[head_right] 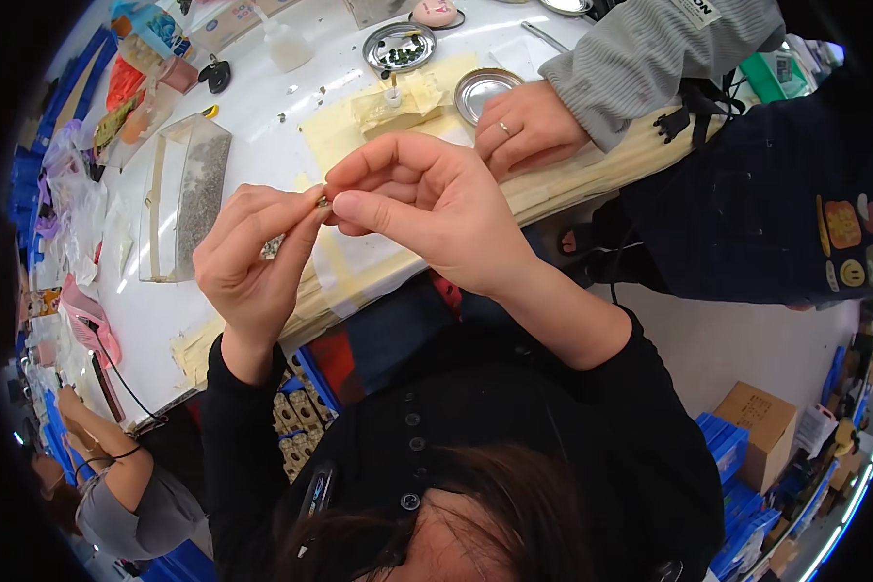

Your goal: Assembling very small toy components into a metal dish at a workshop bench.

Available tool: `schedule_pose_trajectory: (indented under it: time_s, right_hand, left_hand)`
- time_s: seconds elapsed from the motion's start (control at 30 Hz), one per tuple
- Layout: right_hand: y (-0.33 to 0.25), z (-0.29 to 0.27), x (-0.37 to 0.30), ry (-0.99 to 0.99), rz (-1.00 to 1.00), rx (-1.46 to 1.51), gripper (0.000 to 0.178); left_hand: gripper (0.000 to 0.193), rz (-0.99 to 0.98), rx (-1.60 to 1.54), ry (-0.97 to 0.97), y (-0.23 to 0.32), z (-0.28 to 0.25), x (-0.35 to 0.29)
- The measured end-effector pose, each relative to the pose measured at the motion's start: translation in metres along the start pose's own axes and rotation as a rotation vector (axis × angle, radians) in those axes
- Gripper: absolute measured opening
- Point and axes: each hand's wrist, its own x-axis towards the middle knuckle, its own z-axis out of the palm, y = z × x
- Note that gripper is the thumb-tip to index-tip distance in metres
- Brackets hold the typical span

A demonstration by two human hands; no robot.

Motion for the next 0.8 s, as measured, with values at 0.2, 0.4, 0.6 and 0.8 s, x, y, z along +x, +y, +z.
schedule_pose_trajectory:
  time_s: [0.2, 0.4, 0.6, 0.8]
  right_hand:
    - [0.006, 0.007, -0.004, -0.027, 0.029, -0.02, 0.019]
    - [0.01, 0.012, -0.006, -0.015, -0.041, -0.087, 0.015]
    - [0.01, 0.013, -0.007, -0.023, 0.021, 0.007, 0.013]
    - [0.01, 0.009, -0.008, -0.027, 0.068, -0.016, 0.015]
  left_hand:
    - [0.019, 0.018, 0.07, -0.007, 0.009, -0.01, -0.01]
    - [0.019, 0.008, 0.096, -0.008, 0.012, -0.013, -0.014]
    - [0.019, -0.01, 0.02, -0.008, 0.01, -0.012, -0.017]
    - [0.02, -0.057, -0.028, -0.047, 0.01, -0.012, -0.017]
